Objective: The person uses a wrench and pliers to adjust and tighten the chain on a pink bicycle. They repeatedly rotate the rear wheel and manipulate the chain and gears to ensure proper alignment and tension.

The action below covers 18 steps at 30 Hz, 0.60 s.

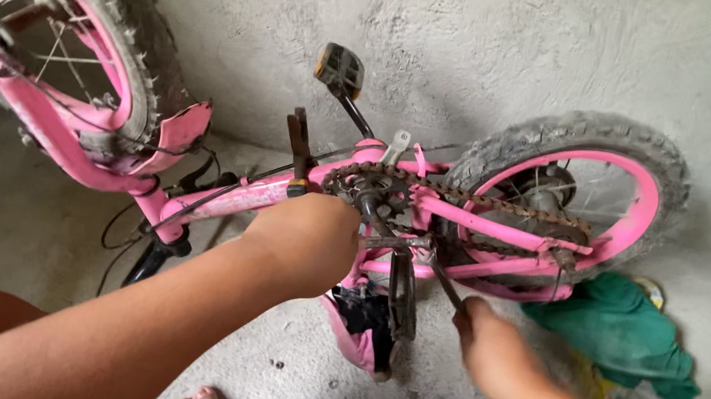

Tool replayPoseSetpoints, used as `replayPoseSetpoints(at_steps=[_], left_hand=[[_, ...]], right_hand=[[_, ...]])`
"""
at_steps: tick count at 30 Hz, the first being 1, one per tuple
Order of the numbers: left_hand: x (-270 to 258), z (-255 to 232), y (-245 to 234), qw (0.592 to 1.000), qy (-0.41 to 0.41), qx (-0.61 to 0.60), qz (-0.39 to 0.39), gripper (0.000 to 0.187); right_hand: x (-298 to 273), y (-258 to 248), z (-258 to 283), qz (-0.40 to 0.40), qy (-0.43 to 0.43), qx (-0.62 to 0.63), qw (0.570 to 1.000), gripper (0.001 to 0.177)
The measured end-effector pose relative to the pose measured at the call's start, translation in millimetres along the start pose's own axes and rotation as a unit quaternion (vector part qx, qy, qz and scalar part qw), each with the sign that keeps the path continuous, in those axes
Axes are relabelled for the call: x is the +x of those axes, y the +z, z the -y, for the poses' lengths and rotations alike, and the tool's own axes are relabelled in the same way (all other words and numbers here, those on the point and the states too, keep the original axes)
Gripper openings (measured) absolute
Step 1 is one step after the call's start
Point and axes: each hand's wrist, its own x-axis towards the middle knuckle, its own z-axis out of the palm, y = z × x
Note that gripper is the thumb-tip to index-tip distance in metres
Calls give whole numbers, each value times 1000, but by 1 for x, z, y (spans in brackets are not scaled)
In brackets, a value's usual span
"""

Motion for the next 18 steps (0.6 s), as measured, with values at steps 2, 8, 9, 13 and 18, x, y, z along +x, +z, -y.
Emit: replayPoseSetpoints(at_steps=[2, 8, 9, 13, 18], left_hand=[[-3, 2, -5, 1000, -5, -25, -7, 28], [1, 16, -43, 998, 27, -49, 27, 26], [2, 20, -50, 997, 47, -50, 27, 27], [-1, 25, -60, 967, 7, -251, -35, 33], [8, -23, -19, 834, -123, -537, -34, 33]], right_hand=[[31, -36, -10, 60, -101, -47, 992, 21], [47, -227, -11, 352, 106, -43, 929, 19], [43, -258, -5, 345, 112, -30, 931, 20], [21, -300, 20, 201, 170, 231, 936, 29], [15, -225, 100, 10, 176, 605, 777, 18]])
